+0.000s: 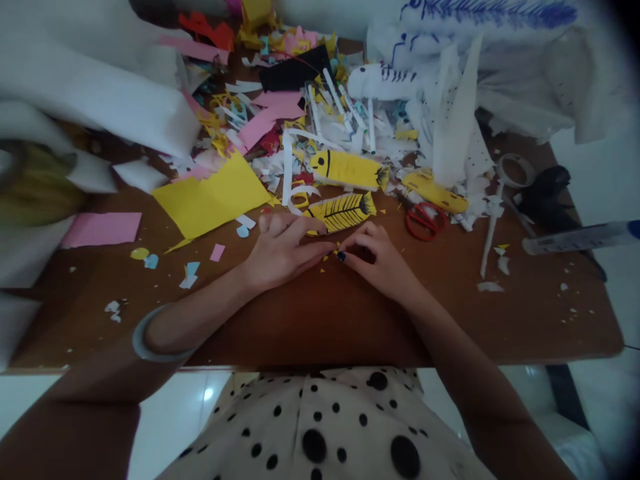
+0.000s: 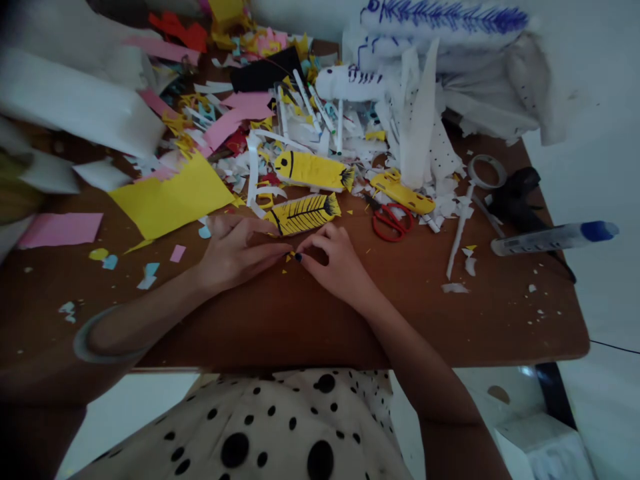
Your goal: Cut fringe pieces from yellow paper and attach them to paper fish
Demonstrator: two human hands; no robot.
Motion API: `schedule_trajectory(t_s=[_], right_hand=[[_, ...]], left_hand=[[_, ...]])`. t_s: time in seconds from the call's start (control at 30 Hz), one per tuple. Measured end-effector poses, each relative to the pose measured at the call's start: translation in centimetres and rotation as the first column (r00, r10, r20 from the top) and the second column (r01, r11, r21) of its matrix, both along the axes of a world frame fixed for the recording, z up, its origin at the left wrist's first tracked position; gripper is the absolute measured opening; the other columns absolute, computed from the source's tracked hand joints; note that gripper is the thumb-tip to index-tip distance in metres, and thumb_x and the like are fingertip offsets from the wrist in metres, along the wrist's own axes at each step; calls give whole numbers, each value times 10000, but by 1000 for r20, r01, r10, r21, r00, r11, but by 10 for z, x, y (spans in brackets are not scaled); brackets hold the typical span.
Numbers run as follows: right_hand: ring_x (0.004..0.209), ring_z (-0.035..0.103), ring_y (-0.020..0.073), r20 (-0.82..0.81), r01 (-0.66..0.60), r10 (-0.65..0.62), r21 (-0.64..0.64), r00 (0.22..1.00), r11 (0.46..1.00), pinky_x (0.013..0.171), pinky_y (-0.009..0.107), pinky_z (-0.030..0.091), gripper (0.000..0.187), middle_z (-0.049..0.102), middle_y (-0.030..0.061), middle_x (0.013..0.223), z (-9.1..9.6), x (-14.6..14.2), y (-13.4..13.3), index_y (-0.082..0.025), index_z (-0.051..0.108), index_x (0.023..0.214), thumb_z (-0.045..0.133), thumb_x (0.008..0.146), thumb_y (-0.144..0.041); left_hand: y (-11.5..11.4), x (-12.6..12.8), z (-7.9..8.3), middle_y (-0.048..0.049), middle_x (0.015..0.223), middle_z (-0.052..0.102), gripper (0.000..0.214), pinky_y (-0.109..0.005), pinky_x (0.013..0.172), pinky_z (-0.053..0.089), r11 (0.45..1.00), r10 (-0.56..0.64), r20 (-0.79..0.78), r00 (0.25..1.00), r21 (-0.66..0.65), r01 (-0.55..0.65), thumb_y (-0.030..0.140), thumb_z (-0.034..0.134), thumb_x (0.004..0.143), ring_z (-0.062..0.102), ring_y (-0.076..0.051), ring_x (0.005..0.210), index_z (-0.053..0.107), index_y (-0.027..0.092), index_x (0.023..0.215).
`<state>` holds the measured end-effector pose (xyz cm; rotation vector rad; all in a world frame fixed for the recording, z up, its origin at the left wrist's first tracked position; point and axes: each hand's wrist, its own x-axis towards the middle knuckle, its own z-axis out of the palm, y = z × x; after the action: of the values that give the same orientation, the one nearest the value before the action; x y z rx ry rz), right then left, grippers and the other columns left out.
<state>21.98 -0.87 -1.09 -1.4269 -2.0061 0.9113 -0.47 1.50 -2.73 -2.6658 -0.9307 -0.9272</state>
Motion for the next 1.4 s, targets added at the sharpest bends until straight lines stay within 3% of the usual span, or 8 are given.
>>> schedule_trajectory(t_s=[0.27, 0.47, 0.67, 0.87, 1.07, 1.4], right_hand=[[960, 526, 230, 59, 32, -43, 169, 997, 985, 909, 406, 417, 85, 568, 45, 952, -1, -2, 1, -262, 701, 909, 715, 825, -251], [930, 552, 221, 98, 5, -30, 250, 995, 968, 886, 402, 419, 67, 564, 46, 929, 2, -7, 0, -252, 692, 890, 701, 824, -251], [924, 538, 211, 20, 20, -24, 199, 1000, 980, 879, 382, 429, 100, 562, 39, 916, 2, -8, -1, -255, 692, 894, 635, 853, -182], [964, 537, 205, -85, 52, -45, 82, 995, 995, 906, 368, 430, 49, 581, 27, 920, 1, -7, -1, -258, 695, 909, 678, 863, -257], [926, 527, 206, -133, 84, -64, 149, 989, 985, 884, 378, 432, 53, 578, 27, 897, -2, -9, -1, -253, 700, 891, 710, 840, -245], [899, 525, 196, -124, 91, -72, 157, 990, 983, 833, 359, 446, 66, 557, 25, 885, -4, -8, -1, -249, 687, 902, 659, 857, -211]], left_hand=[[0, 6, -1, -25, 1042, 684, 66, -413, 779, 344, 990, 50, 76, 996, -138, -39, 248, 663, 884, 522, -245, 966, 693, 294, 921], [-4, 9, -1, -46, 1068, 666, 52, -416, 795, 345, 970, 73, 47, 996, -235, -60, 207, 643, 842, 513, -265, 992, 650, 247, 875], [-6, 11, 1, -57, 1080, 641, 75, -420, 825, 343, 954, 86, 61, 994, -291, -65, 197, 647, 807, 494, -270, 1000, 633, 237, 868], [-6, 11, 3, -62, 1095, 613, 63, -419, 868, 334, 904, 118, 127, 985, -423, -54, 220, 651, 819, 476, -265, 1021, 658, 232, 881], [-7, 11, 4, -58, 1110, 605, 79, -406, 893, 327, 870, 154, 141, 978, -489, -66, 250, 630, 853, 492, -253, 1040, 684, 240, 911], [-7, 12, 5, -51, 1094, 612, 67, -409, 883, 345, 877, 140, 156, 978, -478, -50, 243, 614, 870, 506, -250, 1030, 673, 245, 902]])
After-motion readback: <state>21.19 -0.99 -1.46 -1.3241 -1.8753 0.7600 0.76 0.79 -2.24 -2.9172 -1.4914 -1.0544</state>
